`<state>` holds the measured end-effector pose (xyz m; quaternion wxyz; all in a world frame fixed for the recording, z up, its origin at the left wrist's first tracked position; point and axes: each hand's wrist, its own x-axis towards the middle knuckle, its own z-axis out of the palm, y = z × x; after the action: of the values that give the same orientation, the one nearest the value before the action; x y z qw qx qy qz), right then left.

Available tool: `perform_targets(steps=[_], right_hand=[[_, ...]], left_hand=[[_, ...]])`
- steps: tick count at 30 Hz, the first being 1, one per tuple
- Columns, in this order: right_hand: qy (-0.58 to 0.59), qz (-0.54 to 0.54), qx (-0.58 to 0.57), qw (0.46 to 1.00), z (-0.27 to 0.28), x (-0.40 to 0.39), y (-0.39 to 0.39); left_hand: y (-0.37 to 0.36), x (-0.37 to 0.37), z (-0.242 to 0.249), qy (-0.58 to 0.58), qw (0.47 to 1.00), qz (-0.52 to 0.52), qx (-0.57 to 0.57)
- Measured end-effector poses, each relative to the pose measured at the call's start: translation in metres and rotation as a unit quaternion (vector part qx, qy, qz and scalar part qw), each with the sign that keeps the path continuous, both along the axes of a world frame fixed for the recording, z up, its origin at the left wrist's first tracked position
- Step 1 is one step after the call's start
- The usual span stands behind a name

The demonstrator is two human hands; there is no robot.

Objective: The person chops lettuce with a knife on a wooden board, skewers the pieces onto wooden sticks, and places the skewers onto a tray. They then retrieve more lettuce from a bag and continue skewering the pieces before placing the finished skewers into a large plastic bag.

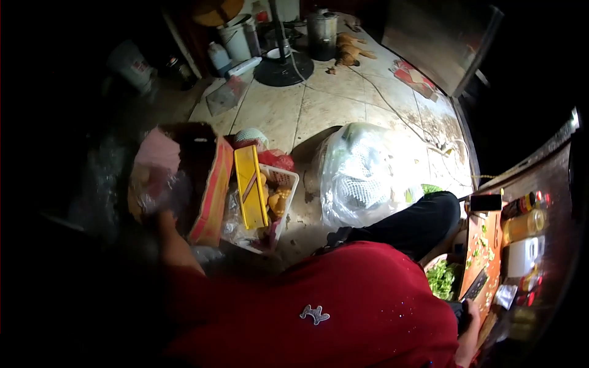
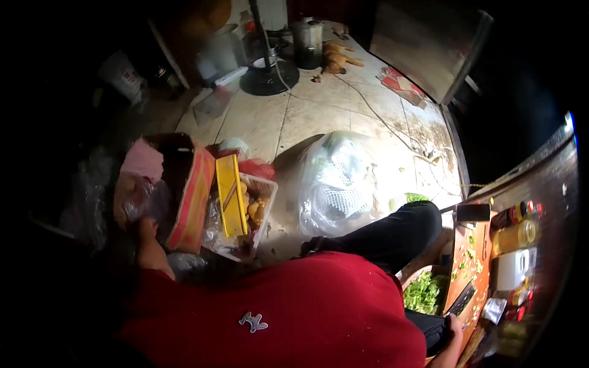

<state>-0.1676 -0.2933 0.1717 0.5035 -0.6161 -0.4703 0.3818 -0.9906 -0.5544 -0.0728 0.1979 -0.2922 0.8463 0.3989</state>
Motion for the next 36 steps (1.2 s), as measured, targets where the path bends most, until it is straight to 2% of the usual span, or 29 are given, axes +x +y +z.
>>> perform_targets(steps=[1, 2, 3, 5, 6, 9, 11, 13, 14, 15, 16, 17, 18, 19, 20, 22, 24, 25, 26, 27, 28, 30, 31, 34, 36], right_hand=[[0.050, -0.102, -0.098, 0.989, -0.024, 0.021, 0.014], [0.102, -0.201, -0.192, 0.955, -0.062, 0.062, 0.045], [0.055, -0.171, -0.294, 0.939, -0.111, 0.127, 0.066], [-0.049, -0.056, -0.482, 0.873, -0.203, 0.253, 0.108], [-0.040, -0.063, -0.486, 0.871, -0.231, 0.282, 0.110], [-0.160, -0.018, -0.422, 0.892, -0.281, 0.339, 0.118], [-0.225, -0.004, -0.404, 0.887, -0.265, 0.320, 0.117], [-0.246, 0.002, -0.400, 0.883, -0.284, 0.343, 0.120], [-0.262, 0.007, -0.395, 0.880, -0.298, 0.356, 0.124], [-0.264, 0.013, -0.397, 0.879, -0.285, 0.341, 0.125], [-0.233, 0.019, -0.401, 0.886, -0.264, 0.319, 0.123], [-0.202, 0.024, -0.404, 0.892, -0.253, 0.306, 0.122], [-0.204, 0.030, -0.405, 0.891, -0.249, 0.298, 0.123], [-0.182, 0.025, -0.419, 0.889, -0.246, 0.293, 0.124], [-0.161, 0.020, -0.432, 0.887, -0.245, 0.294, 0.127], [-0.167, 0.025, -0.420, 0.892, -0.250, 0.305, 0.131], [-0.172, 0.022, -0.401, 0.899, -0.265, 0.324, 0.129], [-0.175, 0.025, -0.396, 0.901, -0.283, 0.335, 0.120], [-0.163, -0.060, -0.301, 0.937, -0.307, 0.346, 0.107], [-0.147, -0.142, -0.198, 0.959, -0.319, 0.349, 0.110], [-0.146, -0.141, -0.195, 0.960, -0.306, 0.345, 0.119], [-0.224, 0.021, -0.403, 0.887, -0.270, 0.328, 0.128], [-0.164, -0.177, -0.192, 0.951, -0.283, 0.306, 0.104], [-0.112, -0.148, -0.209, 0.960, -0.317, 0.345, 0.112], [-0.158, -0.084, -0.285, 0.942, -0.309, 0.349, 0.118]], left_hand=[[0.001, -0.001, -0.004, 0.000, 1.000, -0.009, -0.014], [0.003, -0.001, -0.006, 0.002, 0.999, -0.017, -0.034], [0.004, -0.003, -0.007, 0.005, 0.998, -0.028, -0.056], [0.006, -0.006, -0.005, 0.022, 0.992, -0.059, -0.109], [0.007, -0.008, -0.006, 0.033, 0.986, -0.078, -0.140], [0.006, -0.013, -0.007, 0.070, 0.957, -0.141, -0.245], [-0.002, -0.026, -0.009, 0.103, 0.915, -0.201, -0.335], [-0.016, -0.048, -0.014, 0.159, 0.828, -0.297, -0.448], [-0.018, -0.063, -0.011, 0.221, 0.739, -0.356, -0.527], [-0.020, -0.092, -0.005, 0.335, 0.580, -0.392, -0.630], [-0.006, -0.096, 0.073, 0.253, 0.772, -0.443, -0.379], [0.021, -0.086, 0.057, 0.349, 0.536, -0.336, -0.692], [0.051, -0.083, 0.102, 0.492, 0.773, -0.227, -0.330], [0.072, -0.079, 0.132, 0.530, 0.839, -0.066, 0.105], [0.096, -0.068, 0.167, 0.575, 0.806, -0.124, 0.063], [0.135, -0.050, 0.210, 0.633, 0.763, -0.085, 0.103], [0.163, -0.020, 0.251, 0.601, 0.759, -0.056, 0.245], [0.176, -0.009, 0.267, 0.604, 0.729, -0.048, 0.319], [0.189, 0.004, 0.283, 0.603, 0.693, -0.041, 0.392], [0.201, 0.026, 0.304, 0.648, 0.663, -0.092, 0.363], [0.217, 0.044, 0.319, 0.687, 0.631, -0.148, 0.330], [0.249, 0.042, 0.316, 0.730, 0.560, -0.226, 0.319], [0.266, 0.072, 0.315, 0.718, 0.559, -0.282, 0.305], [0.331, 0.173, 0.292, 0.708, 0.519, -0.430, 0.210], [0.365, 0.213, 0.266, 0.790, 0.315, -0.513, 0.118]])
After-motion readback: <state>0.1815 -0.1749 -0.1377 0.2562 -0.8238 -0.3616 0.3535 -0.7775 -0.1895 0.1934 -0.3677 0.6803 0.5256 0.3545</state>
